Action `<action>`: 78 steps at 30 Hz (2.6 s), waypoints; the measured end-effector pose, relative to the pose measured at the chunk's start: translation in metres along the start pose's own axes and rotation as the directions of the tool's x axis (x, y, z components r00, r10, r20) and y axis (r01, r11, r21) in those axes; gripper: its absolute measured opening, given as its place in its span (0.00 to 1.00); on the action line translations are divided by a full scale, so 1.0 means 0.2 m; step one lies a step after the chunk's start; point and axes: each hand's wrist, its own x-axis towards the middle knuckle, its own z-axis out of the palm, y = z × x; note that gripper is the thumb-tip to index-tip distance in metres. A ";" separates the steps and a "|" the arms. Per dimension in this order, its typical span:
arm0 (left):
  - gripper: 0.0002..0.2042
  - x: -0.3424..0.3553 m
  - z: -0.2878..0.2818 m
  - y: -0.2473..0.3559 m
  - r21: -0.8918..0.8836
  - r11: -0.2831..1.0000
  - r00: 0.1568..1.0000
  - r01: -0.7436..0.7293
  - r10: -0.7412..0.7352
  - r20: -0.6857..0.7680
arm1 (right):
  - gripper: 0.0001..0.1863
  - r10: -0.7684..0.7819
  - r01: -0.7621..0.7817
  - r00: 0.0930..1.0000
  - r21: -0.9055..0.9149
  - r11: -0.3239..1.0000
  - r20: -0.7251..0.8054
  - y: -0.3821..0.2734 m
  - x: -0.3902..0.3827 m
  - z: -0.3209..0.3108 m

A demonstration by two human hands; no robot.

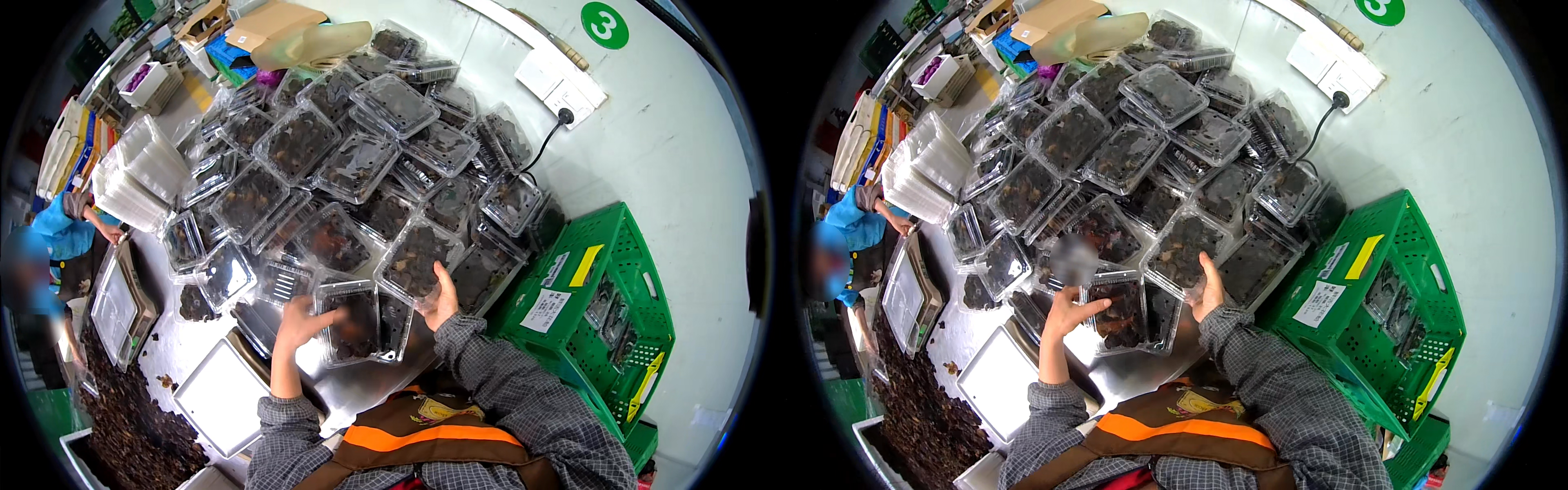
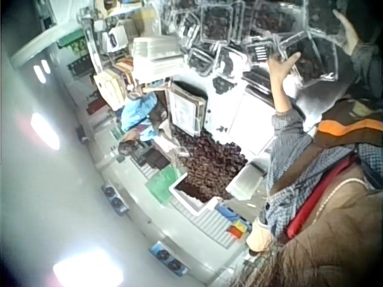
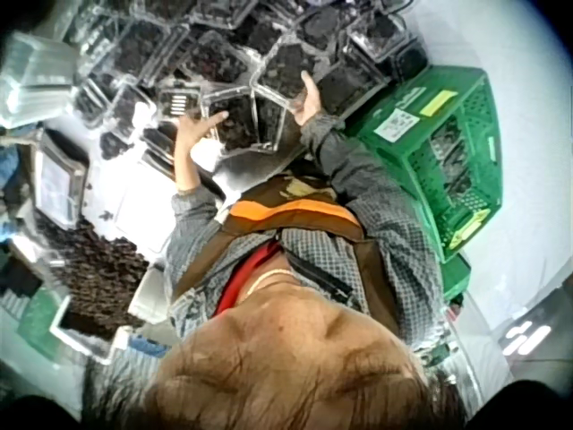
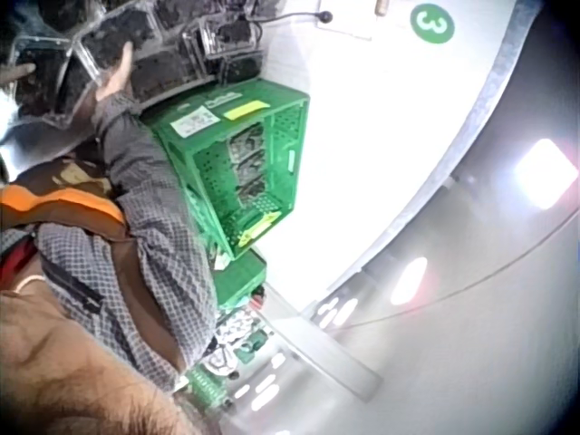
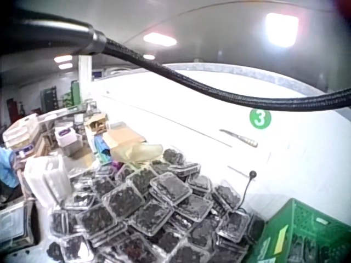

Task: The person transfers plastic containers of food into a green crate, peels labels from a sheet and attaches them to the container lids, and then moves the loaded crate onto a pallet.

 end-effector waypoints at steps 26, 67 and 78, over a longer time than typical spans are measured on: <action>0.31 -0.23 0.31 -0.55 -0.912 0.393 0.989 -0.114 0.135 -0.066 | 0.28 -0.328 0.422 0.897 -0.352 0.835 0.298 -0.79 -1.21 -0.48; 0.25 -0.58 2.26 1.88 -0.425 0.903 0.739 0.069 0.240 0.629 | 0.37 -0.170 -0.179 0.978 -0.906 -0.383 -0.122 -1.63 -1.76 -2.23; 0.41 -0.66 2.47 1.82 0.464 -0.027 0.418 -0.886 0.387 0.822 | 0.34 -0.614 0.234 0.789 -0.915 0.327 -0.018 -1.67 -2.15 -2.32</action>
